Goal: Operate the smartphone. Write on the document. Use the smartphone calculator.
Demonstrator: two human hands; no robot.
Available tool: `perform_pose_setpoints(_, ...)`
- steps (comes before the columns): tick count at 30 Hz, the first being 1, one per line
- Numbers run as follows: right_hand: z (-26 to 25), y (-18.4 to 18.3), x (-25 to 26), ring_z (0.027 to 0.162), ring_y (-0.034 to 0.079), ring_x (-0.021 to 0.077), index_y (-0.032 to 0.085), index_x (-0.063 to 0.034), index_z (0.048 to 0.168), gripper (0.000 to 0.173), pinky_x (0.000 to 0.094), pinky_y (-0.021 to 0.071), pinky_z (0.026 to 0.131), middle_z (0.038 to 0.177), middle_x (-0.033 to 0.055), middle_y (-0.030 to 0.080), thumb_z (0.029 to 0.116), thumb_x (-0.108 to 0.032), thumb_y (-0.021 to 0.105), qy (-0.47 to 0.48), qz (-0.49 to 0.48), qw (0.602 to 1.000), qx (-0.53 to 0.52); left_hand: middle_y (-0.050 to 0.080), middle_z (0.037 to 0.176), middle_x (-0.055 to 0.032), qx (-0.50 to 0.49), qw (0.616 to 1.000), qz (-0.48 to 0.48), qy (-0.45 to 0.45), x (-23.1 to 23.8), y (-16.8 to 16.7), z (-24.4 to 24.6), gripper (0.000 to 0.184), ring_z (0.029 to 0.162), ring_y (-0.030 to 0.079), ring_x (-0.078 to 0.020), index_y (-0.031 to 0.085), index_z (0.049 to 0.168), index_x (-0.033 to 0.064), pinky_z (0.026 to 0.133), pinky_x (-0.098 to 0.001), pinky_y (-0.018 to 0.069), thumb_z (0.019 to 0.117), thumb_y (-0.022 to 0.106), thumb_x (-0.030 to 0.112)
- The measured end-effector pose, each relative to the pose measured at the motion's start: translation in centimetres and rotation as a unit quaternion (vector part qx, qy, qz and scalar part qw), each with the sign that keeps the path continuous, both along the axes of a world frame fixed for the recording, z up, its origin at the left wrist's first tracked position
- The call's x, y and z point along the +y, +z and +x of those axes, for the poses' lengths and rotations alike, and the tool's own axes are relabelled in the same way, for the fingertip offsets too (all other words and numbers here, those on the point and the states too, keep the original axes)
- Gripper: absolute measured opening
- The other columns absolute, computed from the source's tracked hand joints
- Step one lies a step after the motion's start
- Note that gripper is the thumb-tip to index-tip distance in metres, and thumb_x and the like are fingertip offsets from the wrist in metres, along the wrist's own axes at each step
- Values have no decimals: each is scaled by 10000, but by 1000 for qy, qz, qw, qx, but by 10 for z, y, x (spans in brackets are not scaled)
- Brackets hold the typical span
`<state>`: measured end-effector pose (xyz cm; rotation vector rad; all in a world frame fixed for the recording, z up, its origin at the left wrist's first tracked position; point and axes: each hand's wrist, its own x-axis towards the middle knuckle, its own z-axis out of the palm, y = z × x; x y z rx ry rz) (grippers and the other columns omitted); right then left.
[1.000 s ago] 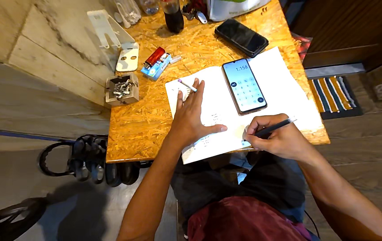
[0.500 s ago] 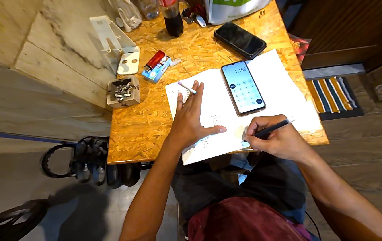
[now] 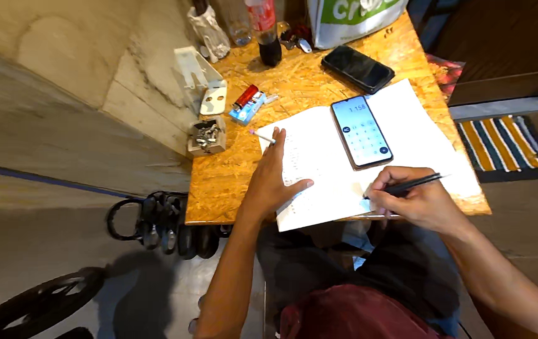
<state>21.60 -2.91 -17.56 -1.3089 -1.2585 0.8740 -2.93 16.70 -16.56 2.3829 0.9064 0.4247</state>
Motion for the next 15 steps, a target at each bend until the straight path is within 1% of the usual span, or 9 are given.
perform_pose_setpoints(2, 3, -1, 0, 542, 648, 88, 667, -81, 998, 96, 222, 554, 467, 715, -3, 692, 991, -177, 660, 8, 38, 999, 37, 193, 1712, 5, -9, 999, -14, 36, -2, -2, -21, 1156, 1520, 318, -174, 148, 1664, 240, 1196, -470, 375, 785, 812, 590)
perform_pose_setpoints(4, 7, 4, 0, 553, 672, 126, 625, -86, 1213, 243, 251, 573, 466, 791, 47, 731, 1085, -261, 517, -5, 60, 998, 25, 232, 1700, 29, -11, 997, -21, 74, -7, -3, -40, 1136, 1492, 370, -157, 143, 1663, 295, 1163, -490, 419, 792, 797, 617)
perform_pose_setpoints(5, 10, 5, 1, 567, 682, 129, 605, -92, 1291, 318, 257, 578, 476, 830, 57, 748, 1108, -288, 434, -35, 71, 997, -11, 254, 1693, 35, -15, 996, -22, 86, -10, -4, -48, 1121, 1487, 380, -152, 150, 1661, 305, 1163, -492, 420, 798, 794, 614)
perform_pose_setpoints(7, 18, 8, 5, 684, 710, 127, 624, -51, 1300, 372, 278, 607, 567, 943, 65, 753, 1113, -284, 403, -127, 101, 978, -129, 315, 1668, 11, -30, 995, -16, 99, -11, -7, -62, 1110, 1469, 407, -158, 163, 1659, 291, 1162, -481, 423, 802, 790, 614)
perform_pose_setpoints(9, 24, 12, 8, 905, 724, 195, 618, -52, 1338, 460, 381, 614, 739, 1138, 126, 727, 1048, -402, 547, -203, 60, 938, -274, 373, 1637, -7, -40, 993, -18, 109, -11, -11, -69, 1122, 1456, 426, -159, 172, 1658, 277, 1169, -468, 422, 791, 787, 637)
perform_pose_setpoints(10, 22, 15, 12, 1007, 720, 266, 567, -76, 1407, 618, 479, 607, 816, 1236, 158, 698, 985, -526, 607, -221, 12, 920, -324, 381, 1634, -18, -44, 993, -18, 109, -11, -12, -70, 1126, 1459, 425, -165, 177, 1658, 263, 1173, -464, 420, 789, 785, 642)
perform_pose_setpoints(11, 15, 19, 16, 1042, 705, 347, 503, -84, 1472, 790, 576, 578, 834, 1280, 200, 671, 915, -626, 642, -228, -30, 904, -360, 380, 1635, -24, -49, 993, -19, 107, -10, -13, -70, 1123, 1462, 421, -169, 186, 1657, 253, 1176, -459, 417, 789, 789, 633)
perform_pose_setpoints(13, -3, 23, 27, 961, 689, 469, 400, -71, 1548, 1013, 687, 526, 740, 1276, 267, 649, 820, -724, 666, -227, -87, 877, -415, 384, 1631, -28, -64, 993, -21, 98, -8, -13, -68, 1116, 1462, 419, -175, 204, 1654, 237, 1182, -449, 408, 785, 808, 593)
perform_pose_setpoints(15, -15, 20, 34, 889, 699, 474, 369, -68, 1574, 1007, 675, 526, 673, 1408, 262, 581, 836, -689, 660, -229, -111, 855, -452, 385, 1632, -29, -79, 993, -26, 86, -7, -13, -65, 1099, 1464, 417, -173, 208, 1653, 225, 1191, -445, 398, 795, 818, 541)
